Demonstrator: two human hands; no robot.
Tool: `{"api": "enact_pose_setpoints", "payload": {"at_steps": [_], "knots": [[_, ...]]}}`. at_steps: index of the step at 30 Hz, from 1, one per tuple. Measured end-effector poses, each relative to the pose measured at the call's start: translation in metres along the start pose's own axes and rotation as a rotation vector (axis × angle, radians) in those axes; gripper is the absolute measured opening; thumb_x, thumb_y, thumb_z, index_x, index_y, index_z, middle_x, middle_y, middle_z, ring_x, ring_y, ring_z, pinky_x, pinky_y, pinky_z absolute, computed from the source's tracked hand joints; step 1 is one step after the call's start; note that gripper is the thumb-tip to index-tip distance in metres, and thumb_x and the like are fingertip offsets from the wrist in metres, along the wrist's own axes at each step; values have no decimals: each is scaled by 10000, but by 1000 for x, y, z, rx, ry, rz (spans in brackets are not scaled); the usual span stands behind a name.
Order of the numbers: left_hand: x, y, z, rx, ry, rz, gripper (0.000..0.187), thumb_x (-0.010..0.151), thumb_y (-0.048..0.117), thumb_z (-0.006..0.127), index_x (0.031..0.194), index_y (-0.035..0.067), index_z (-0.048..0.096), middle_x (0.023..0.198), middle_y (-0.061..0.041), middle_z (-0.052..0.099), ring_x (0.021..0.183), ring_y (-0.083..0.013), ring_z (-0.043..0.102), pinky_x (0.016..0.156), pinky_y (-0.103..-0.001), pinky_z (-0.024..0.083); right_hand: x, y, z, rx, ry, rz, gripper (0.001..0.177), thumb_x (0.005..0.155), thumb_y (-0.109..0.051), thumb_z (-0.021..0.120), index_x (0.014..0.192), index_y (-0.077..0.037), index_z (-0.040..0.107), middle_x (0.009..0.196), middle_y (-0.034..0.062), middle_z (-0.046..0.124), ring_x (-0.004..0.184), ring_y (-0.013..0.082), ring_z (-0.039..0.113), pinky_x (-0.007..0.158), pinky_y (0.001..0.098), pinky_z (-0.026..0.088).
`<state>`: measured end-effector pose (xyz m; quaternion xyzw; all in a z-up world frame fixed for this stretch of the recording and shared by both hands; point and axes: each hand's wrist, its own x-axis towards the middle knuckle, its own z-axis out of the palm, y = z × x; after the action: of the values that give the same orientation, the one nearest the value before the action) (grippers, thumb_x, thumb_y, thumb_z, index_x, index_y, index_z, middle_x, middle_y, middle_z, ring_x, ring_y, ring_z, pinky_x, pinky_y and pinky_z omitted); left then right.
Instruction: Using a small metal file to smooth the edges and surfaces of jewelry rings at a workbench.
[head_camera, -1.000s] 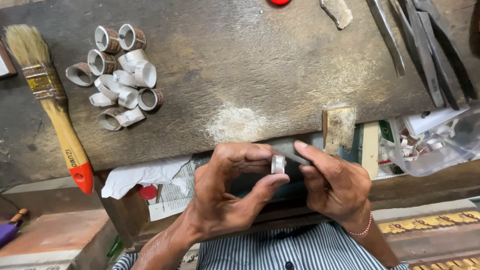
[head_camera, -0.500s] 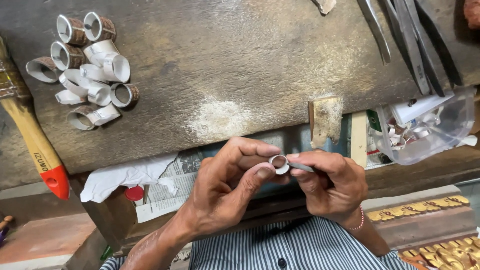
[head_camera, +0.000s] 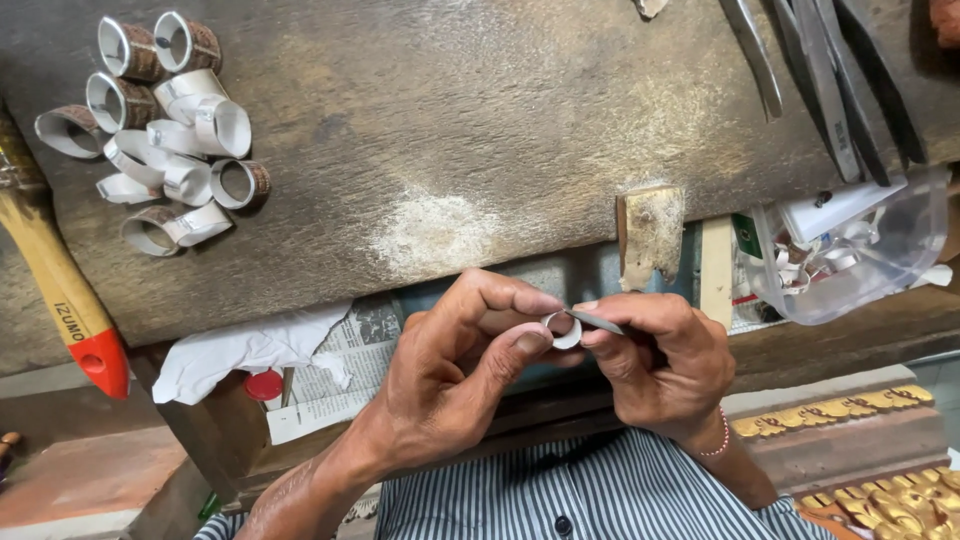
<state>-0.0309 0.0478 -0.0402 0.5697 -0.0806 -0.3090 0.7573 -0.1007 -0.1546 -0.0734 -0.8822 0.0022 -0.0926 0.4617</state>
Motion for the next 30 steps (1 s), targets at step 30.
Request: {"api": "enact_pose_setpoints", "payload": {"at_steps": [30], "knots": [[7,-5,-4,187,25,249,293,974,27,692,1255,-31,631,1246,-188,722,1134,-241,761,1035,-278,617,2,0,-1,-32,-4,25,266,964,-344,633,1022,-90,686,936,42,738,562,69,566,555,216,461]]}}
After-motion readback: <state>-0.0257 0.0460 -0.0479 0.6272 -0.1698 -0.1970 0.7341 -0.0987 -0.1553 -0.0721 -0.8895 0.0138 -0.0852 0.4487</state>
